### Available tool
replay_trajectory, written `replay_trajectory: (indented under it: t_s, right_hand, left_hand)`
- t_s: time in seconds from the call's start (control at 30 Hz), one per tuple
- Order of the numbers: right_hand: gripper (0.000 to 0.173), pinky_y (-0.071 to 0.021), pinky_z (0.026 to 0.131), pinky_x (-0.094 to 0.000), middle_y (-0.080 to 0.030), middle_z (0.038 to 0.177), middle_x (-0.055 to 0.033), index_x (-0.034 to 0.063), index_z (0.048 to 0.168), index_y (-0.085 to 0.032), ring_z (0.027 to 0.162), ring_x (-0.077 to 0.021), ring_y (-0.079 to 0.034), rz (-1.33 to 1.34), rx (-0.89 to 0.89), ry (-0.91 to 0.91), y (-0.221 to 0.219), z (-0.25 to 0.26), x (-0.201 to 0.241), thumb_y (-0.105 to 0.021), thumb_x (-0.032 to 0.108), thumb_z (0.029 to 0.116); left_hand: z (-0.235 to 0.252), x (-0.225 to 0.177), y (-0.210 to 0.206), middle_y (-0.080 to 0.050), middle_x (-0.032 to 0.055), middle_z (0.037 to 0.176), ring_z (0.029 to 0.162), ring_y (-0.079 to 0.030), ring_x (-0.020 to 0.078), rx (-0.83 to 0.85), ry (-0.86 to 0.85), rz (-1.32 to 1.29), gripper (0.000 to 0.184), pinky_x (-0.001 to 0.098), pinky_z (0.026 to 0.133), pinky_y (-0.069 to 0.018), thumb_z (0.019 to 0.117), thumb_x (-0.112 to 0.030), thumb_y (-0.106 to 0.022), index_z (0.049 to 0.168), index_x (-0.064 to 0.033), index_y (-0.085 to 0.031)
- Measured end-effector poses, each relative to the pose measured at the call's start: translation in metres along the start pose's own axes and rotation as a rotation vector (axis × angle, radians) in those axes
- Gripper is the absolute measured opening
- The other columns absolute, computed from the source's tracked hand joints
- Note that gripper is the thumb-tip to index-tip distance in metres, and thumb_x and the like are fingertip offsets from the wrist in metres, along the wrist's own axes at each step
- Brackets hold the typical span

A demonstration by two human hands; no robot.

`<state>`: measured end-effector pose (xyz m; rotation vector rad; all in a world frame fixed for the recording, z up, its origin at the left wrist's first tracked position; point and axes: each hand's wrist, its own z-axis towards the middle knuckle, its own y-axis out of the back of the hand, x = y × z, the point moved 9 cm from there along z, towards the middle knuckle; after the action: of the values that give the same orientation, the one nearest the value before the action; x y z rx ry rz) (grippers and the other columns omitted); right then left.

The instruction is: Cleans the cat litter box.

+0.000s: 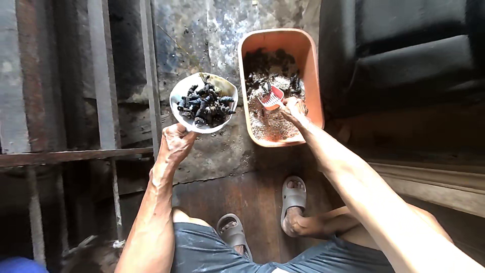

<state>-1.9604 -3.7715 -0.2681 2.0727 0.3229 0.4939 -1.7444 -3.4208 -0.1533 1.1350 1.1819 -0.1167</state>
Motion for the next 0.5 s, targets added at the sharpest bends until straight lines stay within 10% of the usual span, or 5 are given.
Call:
replay_trajectory:
  t_s: [0.5]
  right_hand:
    - [0.032, -0.0458, 0.103, -0.0624, -0.069, 0.128, -0.0198, 0.0116, 0.129, -0.071, 0.121, -0.0394, -0.063, 0.325, -0.041, -0.009, -0.035, 0.005, -0.035, -0.064, 0.021, 0.0996]
  left_hand:
    - [-0.004, 0.000, 0.001, -0.070, 0.0062, 0.081, 0.074, -0.065, 0.0092, -0.015, -0.045, -0.007, 0.014, 0.0359, 0.073, -0.0526, 0.0948, -0.017, -0.069, 0.092, -0.0043, -0.073]
